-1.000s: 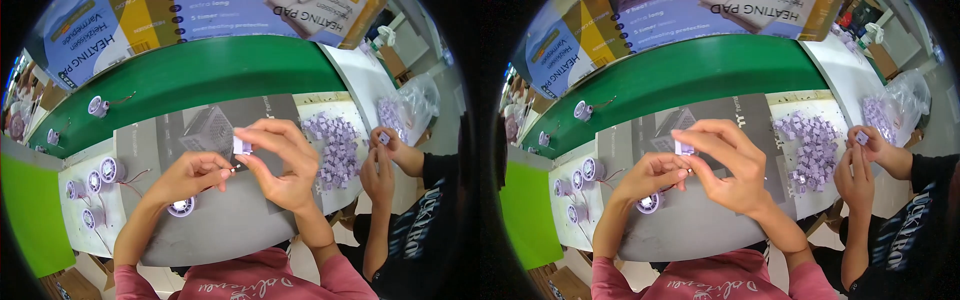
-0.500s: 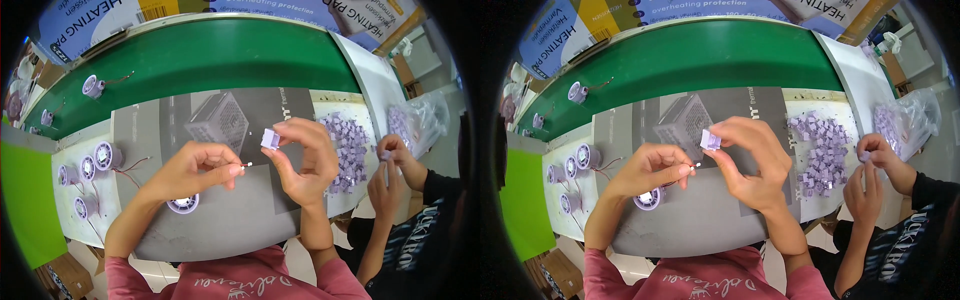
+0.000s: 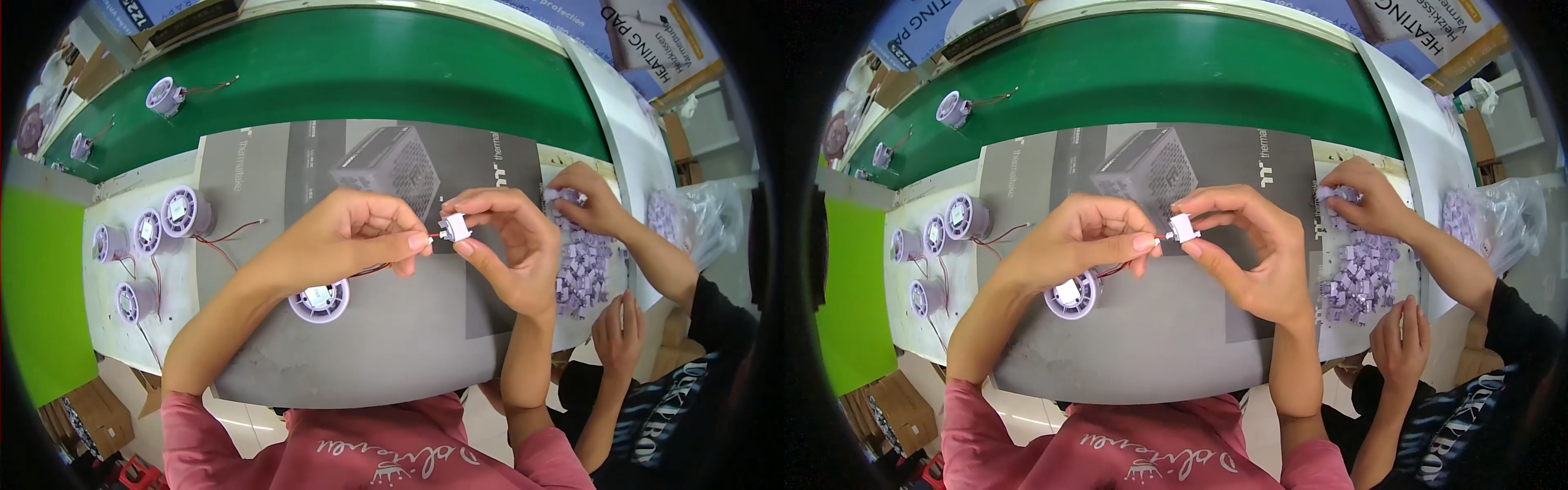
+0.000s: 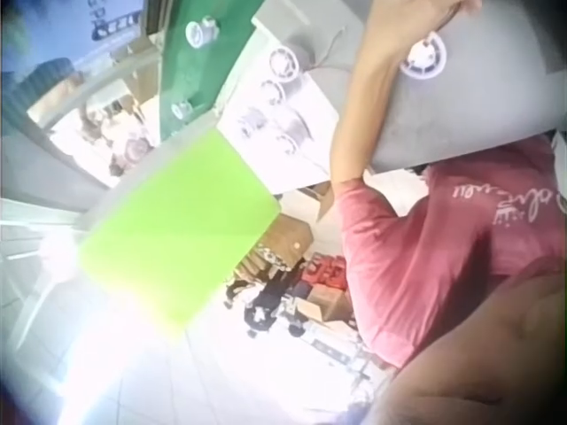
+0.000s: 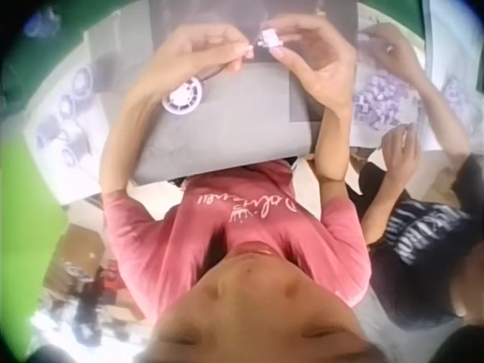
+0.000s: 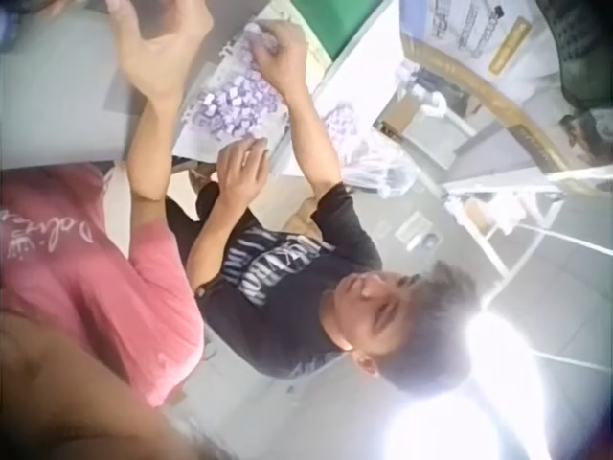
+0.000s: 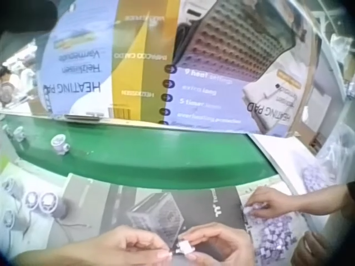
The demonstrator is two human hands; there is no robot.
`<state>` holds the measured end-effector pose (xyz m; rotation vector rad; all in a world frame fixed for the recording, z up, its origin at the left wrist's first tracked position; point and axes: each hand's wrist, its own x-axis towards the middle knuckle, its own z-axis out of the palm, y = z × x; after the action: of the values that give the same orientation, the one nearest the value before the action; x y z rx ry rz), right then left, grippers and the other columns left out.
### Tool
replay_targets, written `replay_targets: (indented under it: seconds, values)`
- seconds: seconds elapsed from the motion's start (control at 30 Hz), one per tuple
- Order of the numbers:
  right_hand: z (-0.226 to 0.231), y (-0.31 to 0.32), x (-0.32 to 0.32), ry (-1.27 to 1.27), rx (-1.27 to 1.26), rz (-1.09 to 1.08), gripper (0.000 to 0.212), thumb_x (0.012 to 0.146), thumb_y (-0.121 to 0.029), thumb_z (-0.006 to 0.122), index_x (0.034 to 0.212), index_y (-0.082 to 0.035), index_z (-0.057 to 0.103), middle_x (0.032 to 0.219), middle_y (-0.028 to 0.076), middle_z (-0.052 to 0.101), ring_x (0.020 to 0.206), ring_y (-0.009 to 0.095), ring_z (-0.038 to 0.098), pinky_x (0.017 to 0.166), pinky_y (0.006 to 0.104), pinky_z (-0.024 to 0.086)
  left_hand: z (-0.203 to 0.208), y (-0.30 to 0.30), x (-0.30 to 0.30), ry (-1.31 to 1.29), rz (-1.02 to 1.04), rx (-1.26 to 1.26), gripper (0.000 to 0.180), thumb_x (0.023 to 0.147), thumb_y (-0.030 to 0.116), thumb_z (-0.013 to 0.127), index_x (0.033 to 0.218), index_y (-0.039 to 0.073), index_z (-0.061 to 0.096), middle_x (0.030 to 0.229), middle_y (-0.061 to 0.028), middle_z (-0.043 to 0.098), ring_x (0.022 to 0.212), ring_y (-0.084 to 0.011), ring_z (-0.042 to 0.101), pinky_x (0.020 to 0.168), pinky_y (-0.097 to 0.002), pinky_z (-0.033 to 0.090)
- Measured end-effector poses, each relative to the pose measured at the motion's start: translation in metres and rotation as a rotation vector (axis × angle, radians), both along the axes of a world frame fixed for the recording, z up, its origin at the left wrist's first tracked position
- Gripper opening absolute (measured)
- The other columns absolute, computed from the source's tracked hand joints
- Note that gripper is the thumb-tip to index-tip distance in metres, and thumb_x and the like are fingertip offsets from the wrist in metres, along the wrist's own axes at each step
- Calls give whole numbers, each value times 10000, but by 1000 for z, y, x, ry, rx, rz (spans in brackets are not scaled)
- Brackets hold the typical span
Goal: The person assembles small electronic fan components by hand, attaching plastic housings and managing wiring.
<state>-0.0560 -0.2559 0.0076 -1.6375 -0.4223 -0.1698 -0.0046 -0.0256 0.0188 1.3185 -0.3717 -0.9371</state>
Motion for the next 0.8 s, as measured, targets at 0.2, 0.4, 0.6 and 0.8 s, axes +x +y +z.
replay_targets:
  seconds: [0.2, 0.4, 0.6, 0.8]
  values:
    - [4, 1, -1, 4, -66, -10, 322, 799, 62, 735, 1108, 38, 646, 1098, 158, 682, 1006, 213, 671, 845, 317, 552, -4, 1, 3, -9, 1, -37, 230, 975, 241, 649, 1002, 17, 693, 822, -26, 687, 791, -76, 626, 779, -227, 471]
    - [-5, 7, 0, 33, -46, -20, 316, 800, 42, 750, 1099, 30, 649, 1086, 141, 688, 976, 197, 671, 806, 301, 548, -8, 5, 2, -25, -5, -16, 222, 979, 227, 645, 1014, 13, 693, 835, -28, 692, 800, -74, 631, 769, -224, 475]
    - [13, 2, -6, 42, -114, -69, 331, 804, 24, 759, 1116, 32, 649, 1039, 110, 686, 903, 159, 658, 770, 279, 531, -2, -5, 2, -191, 58, -15, 179, 956, 200, 674, 979, 25, 703, 802, -22, 692, 728, -62, 610, 664, -216, 456]
    - [8, 8, -2, 121, -105, -102, 305, 821, 11, 754, 1111, 32, 664, 1003, 69, 673, 878, 120, 635, 762, 262, 519, -3, -4, -1, -411, 198, 102, 125, 914, 147, 702, 934, 24, 713, 756, -16, 692, 658, -66, 605, 611, -221, 463]
